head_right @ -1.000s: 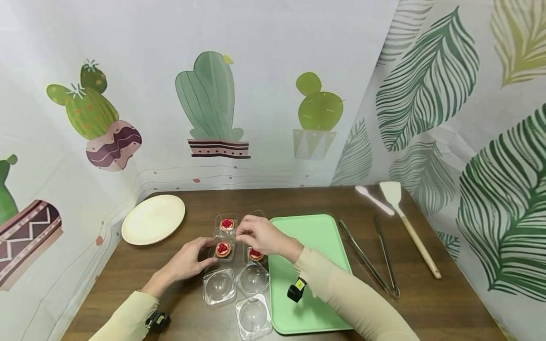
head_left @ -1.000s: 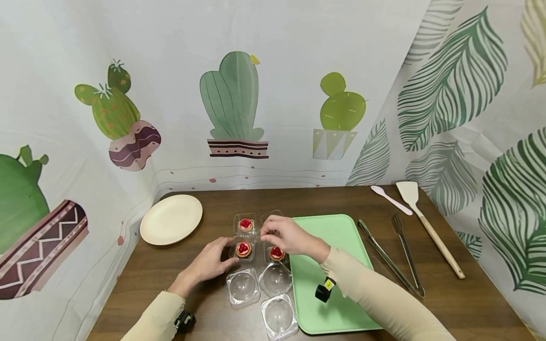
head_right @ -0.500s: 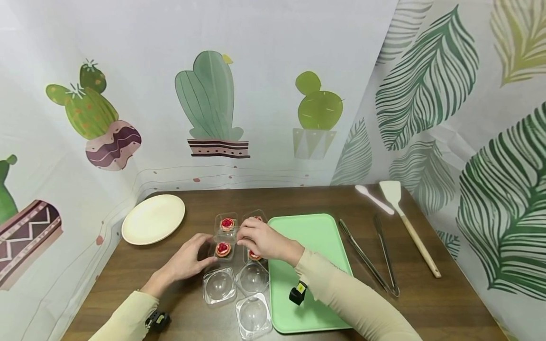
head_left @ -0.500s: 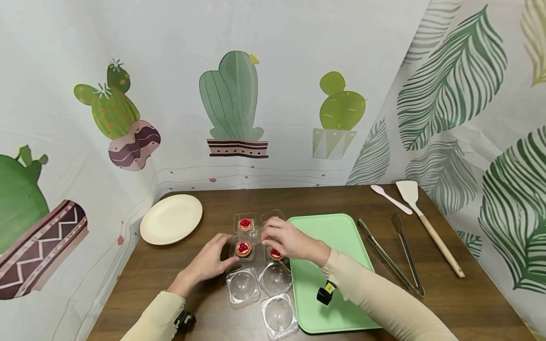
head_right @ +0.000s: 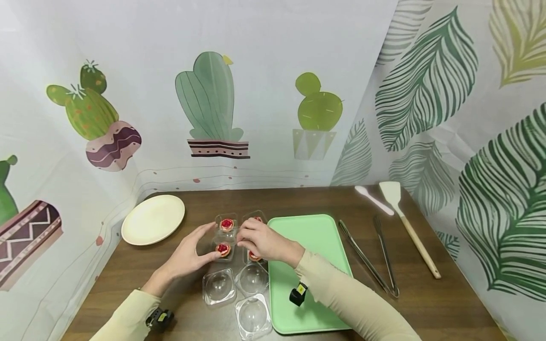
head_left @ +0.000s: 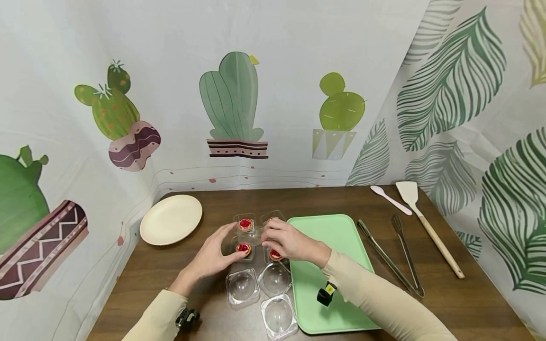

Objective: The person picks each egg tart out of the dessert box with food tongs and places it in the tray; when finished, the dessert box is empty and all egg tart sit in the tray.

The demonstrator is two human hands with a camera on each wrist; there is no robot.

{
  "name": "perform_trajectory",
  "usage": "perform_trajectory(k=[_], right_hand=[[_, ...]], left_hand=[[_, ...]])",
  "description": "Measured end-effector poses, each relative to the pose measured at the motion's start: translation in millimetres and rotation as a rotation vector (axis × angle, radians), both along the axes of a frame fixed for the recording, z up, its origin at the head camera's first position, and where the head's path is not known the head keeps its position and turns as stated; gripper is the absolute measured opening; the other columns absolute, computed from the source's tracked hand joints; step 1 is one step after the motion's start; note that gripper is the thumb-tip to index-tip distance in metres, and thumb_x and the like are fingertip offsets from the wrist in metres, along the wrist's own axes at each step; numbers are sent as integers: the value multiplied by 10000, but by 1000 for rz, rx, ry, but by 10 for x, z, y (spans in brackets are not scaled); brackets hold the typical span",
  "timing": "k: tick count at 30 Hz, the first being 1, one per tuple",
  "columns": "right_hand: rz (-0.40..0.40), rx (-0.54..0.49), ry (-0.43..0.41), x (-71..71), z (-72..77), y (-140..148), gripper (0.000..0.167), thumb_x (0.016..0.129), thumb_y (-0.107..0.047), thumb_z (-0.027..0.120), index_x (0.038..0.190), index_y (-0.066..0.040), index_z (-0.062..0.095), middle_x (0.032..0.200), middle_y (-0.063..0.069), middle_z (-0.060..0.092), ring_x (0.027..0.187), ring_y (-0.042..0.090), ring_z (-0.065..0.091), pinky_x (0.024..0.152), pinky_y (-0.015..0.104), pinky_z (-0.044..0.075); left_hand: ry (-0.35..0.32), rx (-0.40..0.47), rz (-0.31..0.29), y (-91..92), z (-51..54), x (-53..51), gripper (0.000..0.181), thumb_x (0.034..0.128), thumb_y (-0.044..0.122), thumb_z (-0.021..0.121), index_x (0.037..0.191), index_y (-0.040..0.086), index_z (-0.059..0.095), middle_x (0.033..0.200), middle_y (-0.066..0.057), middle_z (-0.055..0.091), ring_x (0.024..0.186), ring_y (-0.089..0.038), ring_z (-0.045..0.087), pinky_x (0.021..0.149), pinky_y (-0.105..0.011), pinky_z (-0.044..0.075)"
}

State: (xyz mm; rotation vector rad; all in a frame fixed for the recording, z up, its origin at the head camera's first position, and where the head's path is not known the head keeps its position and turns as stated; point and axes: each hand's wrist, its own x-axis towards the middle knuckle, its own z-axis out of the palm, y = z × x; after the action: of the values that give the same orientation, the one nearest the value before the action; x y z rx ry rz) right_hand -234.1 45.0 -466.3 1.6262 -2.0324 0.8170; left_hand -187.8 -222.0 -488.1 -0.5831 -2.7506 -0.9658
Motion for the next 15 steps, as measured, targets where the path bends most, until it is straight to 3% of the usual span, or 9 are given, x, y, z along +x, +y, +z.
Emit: perform_trajectory(k=[5, 9, 15], right_hand=[[10, -4, 36, 12, 18, -14, 134, 971, -202, 600, 892, -106, 650, 935, -5, 596, 915, 139, 563, 853, 233, 483], [13, 5, 78, 37, 42, -28, 41, 904, -126, 684, 894, -103, 652, 941, 4, 593, 916, 144, 563, 852, 243, 482], [7, 34, 113, 58, 60, -35, 52, 882, -107, 701, 902, -109, 653, 946, -2, 588, 923, 133, 554, 855, 225, 481]], left_hand=[[-20, 84, -37, 43, 53, -27, 820, 757, 371, 820, 1434, 79, 461, 1356, -116, 579, 1279, -288, 525, 1059, -518, 420], [-74, 146, -65, 65, 61, -55, 775, 767, 289, 824, 1427, 83, 471, 1319, -140, 611, 1240, -297, 560, 1036, -518, 441], [-140, 174, -72, 85, 63, -59, 741, 778, 263, 821, 1421, 111, 486, 1297, -109, 629, 1169, -298, 610, 987, -492, 489]])
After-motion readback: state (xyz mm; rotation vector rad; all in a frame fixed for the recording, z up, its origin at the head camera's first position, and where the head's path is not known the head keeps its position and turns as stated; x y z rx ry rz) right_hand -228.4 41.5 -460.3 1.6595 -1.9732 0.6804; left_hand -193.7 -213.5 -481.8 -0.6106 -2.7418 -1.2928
